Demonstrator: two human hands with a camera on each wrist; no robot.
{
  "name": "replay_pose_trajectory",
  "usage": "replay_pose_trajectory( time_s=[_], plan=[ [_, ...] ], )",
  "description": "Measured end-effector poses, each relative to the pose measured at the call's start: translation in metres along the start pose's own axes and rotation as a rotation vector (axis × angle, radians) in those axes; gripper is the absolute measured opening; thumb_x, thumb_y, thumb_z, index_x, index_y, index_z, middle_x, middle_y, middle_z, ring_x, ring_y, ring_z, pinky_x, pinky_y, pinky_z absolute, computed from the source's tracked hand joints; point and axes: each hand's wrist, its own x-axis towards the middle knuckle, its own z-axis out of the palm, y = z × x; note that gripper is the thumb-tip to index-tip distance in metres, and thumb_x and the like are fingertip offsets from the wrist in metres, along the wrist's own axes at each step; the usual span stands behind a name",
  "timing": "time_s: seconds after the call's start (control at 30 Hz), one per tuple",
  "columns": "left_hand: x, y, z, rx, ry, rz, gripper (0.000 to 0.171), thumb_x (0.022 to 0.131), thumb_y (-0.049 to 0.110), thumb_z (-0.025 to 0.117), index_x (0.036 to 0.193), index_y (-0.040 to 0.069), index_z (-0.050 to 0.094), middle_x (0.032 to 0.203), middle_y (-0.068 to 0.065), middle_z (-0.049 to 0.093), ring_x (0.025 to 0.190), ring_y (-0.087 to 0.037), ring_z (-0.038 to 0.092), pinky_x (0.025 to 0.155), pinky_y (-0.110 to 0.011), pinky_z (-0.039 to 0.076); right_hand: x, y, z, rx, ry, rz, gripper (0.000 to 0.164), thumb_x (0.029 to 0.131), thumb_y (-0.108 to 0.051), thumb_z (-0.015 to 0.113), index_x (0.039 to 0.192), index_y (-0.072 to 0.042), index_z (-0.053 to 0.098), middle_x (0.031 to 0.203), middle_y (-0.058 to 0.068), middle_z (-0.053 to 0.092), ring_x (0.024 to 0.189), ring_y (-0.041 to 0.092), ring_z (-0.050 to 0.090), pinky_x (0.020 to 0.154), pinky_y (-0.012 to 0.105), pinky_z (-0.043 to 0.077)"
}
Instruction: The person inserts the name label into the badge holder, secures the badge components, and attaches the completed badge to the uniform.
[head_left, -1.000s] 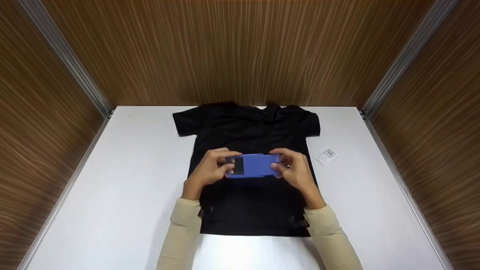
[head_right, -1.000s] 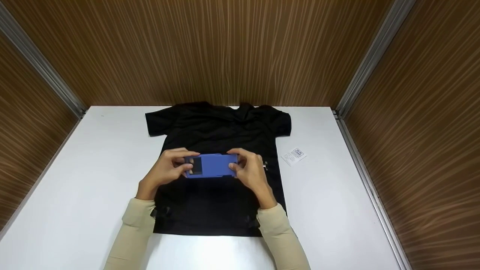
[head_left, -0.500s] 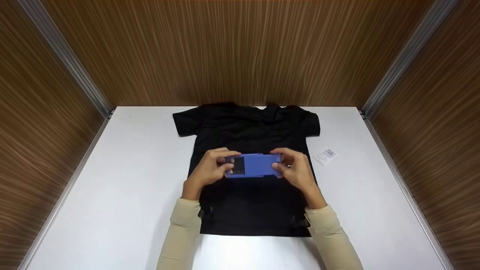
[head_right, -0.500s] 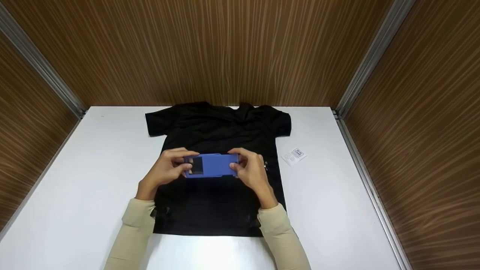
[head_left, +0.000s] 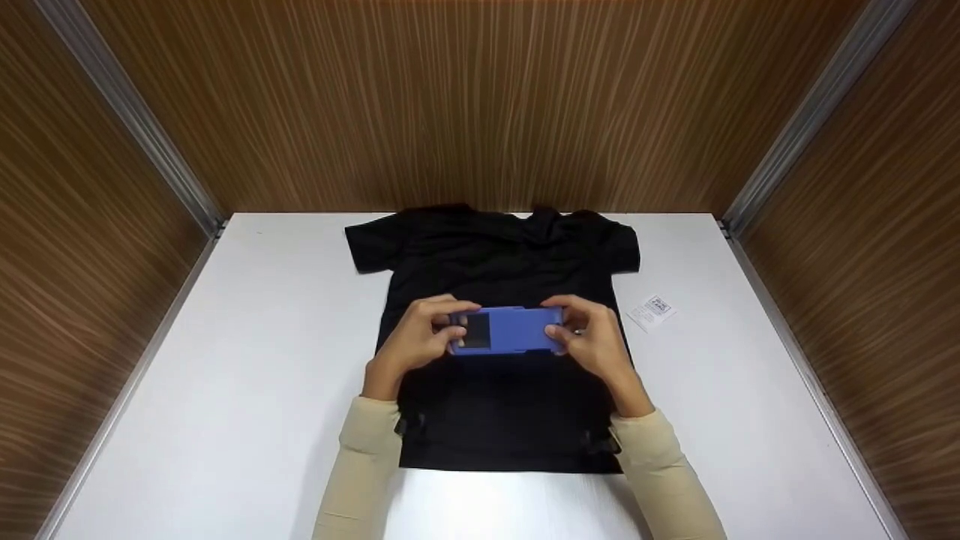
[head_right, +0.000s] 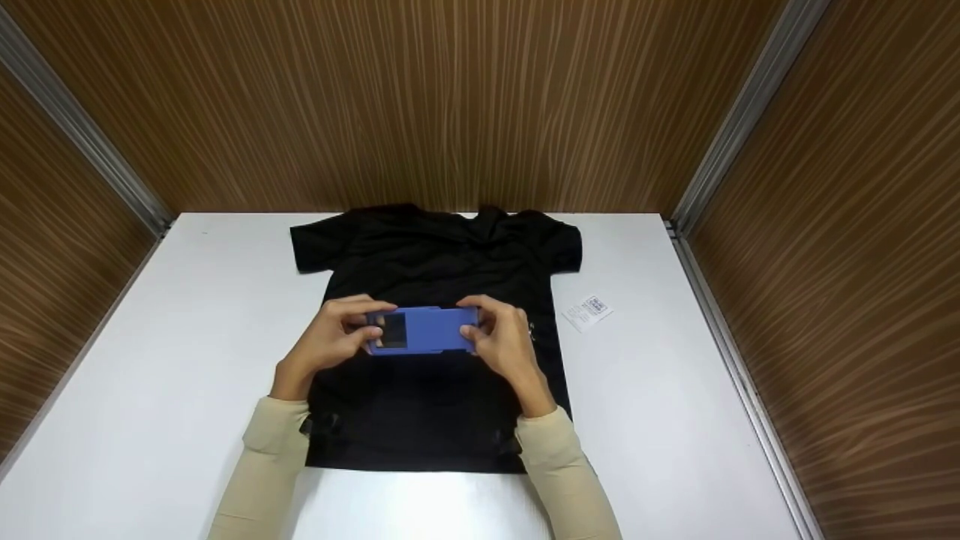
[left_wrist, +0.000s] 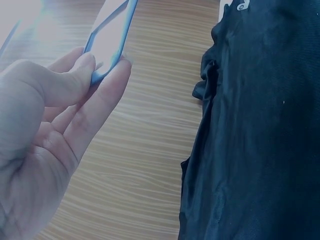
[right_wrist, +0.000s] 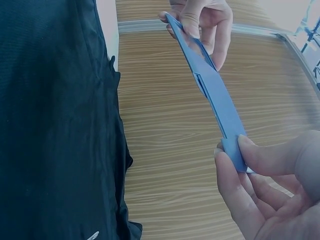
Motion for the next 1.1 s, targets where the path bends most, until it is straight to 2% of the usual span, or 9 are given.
replay_pose_trajectory(
  time_s=[0.23,0.37,0.5,0.63,0.77,0.9,1.0,1.1],
  plan=[
    [0.001,0.000,0.001,0.003,0.012,-0.027,0.041,0.088,-0.018,0.063,0.123,0.001,0.074,0.091,-0.009,0.062,0.070,-0.034,0.070,0.058,-0.044,0.061,-0.001,-0.001,0.000,0.008,0.017,0.023,0.036,0.079,0.013,0.080,0.111,-0.002,0.076,0.073,0.020,0.069,0.058,0.026,0.069,0.048,0.038,0.058],
    [0.001,0.001,0.002,0.000,0.011,-0.039,0.039,0.088,-0.019,0.062,0.122,-0.003,0.073,0.090,-0.009,0.061,0.070,-0.038,0.070,0.058,-0.048,0.061,0.000,0.000,0.001,0.003,0.021,0.024,0.036,0.078,0.013,0.080,0.112,0.000,0.075,0.073,0.021,0.069,0.058,0.026,0.069,0.049,0.044,0.058],
    [0.000,0.014,-0.001,-0.001,0.014,-0.042,0.038,0.088,-0.020,0.062,0.121,-0.005,0.072,0.089,-0.007,0.060,0.070,-0.039,0.070,0.059,-0.049,0.061,0.000,0.001,0.001,0.001,0.025,0.021,0.036,0.078,0.014,0.080,0.112,0.001,0.075,0.073,0.021,0.069,0.057,0.025,0.068,0.049,0.046,0.058],
    [0.000,0.026,-0.003,0.007,0.014,-0.032,0.038,0.088,-0.020,0.062,0.121,-0.005,0.072,0.089,-0.010,0.062,0.070,-0.037,0.070,0.058,-0.043,0.061,0.000,0.001,0.000,0.000,0.024,0.018,0.035,0.078,0.014,0.079,0.111,0.001,0.075,0.072,0.020,0.069,0.057,0.026,0.068,0.047,0.042,0.058],
    [0.000,0.015,-0.002,0.035,0.015,-0.035,0.040,0.088,-0.020,0.062,0.122,-0.003,0.073,0.091,-0.017,0.063,0.071,-0.035,0.070,0.058,-0.033,0.061,0.000,0.000,-0.001,-0.021,0.029,0.016,0.034,0.079,0.015,0.079,0.111,0.001,0.075,0.071,0.020,0.068,0.057,0.029,0.068,0.047,0.039,0.057],
    [0.000,0.003,-0.002,0.054,0.027,-0.035,0.041,0.087,-0.020,0.063,0.121,0.000,0.074,0.092,-0.019,0.065,0.071,-0.034,0.070,0.058,-0.022,0.057,0.000,-0.001,0.000,-0.058,0.045,0.027,0.034,0.080,0.018,0.076,0.111,0.005,0.074,0.071,0.023,0.067,0.058,0.035,0.067,0.047,0.042,0.057],
    [-0.001,-0.001,-0.002,0.054,0.035,-0.026,0.041,0.087,-0.019,0.064,0.121,0.003,0.075,0.091,-0.015,0.065,0.071,-0.030,0.071,0.058,-0.020,0.056,0.000,-0.002,0.000,-0.072,0.047,0.038,0.033,0.080,0.019,0.074,0.111,0.006,0.073,0.071,0.025,0.067,0.059,0.038,0.067,0.047,0.042,0.058],
    [-0.001,-0.002,-0.003,0.052,0.037,-0.018,0.042,0.087,-0.017,0.066,0.121,0.007,0.076,0.091,-0.013,0.065,0.071,-0.027,0.070,0.059,-0.020,0.056,-0.001,-0.003,-0.001,-0.072,0.043,0.039,0.034,0.080,0.017,0.076,0.111,0.004,0.074,0.072,0.023,0.068,0.059,0.035,0.067,0.047,0.034,0.057]
  ],
)
